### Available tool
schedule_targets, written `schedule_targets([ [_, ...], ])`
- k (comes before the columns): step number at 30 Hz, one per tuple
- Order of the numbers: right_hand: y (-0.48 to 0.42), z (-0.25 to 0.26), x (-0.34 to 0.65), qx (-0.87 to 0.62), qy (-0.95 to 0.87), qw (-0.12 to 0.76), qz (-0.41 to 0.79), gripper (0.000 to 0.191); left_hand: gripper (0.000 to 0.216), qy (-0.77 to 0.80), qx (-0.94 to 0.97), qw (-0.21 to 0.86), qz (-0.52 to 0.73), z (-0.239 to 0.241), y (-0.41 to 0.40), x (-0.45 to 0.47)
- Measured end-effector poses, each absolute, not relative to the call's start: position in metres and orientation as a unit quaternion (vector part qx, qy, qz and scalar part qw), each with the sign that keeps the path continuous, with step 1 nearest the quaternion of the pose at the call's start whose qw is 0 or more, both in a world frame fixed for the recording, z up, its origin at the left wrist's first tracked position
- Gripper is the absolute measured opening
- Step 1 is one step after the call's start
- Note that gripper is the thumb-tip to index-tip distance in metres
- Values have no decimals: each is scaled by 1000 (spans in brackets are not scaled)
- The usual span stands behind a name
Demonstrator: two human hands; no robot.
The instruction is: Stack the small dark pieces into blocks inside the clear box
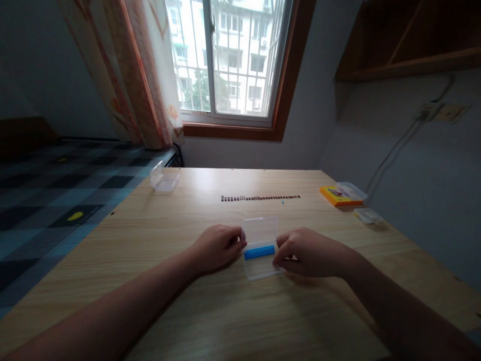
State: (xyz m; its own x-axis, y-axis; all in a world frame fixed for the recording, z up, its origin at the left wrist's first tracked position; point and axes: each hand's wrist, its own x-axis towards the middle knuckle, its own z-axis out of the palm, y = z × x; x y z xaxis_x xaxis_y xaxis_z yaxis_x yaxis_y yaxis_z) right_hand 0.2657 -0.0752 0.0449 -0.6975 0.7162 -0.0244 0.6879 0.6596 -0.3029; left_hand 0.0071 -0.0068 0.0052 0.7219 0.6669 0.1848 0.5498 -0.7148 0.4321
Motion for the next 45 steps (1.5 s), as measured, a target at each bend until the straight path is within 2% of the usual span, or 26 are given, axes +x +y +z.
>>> schedule_targets([
  [23,-70,37,266,-488,-868,51,73,23,14,328,915,161,172,0,-5,6],
  [31,-75,36,251,-532,-847,11,12,20,10,324,916,154,178,0,-7,7],
  [45,-75,37,257,-530,-846,46,40,22,9,319,918,156,177,0,-7,6],
])
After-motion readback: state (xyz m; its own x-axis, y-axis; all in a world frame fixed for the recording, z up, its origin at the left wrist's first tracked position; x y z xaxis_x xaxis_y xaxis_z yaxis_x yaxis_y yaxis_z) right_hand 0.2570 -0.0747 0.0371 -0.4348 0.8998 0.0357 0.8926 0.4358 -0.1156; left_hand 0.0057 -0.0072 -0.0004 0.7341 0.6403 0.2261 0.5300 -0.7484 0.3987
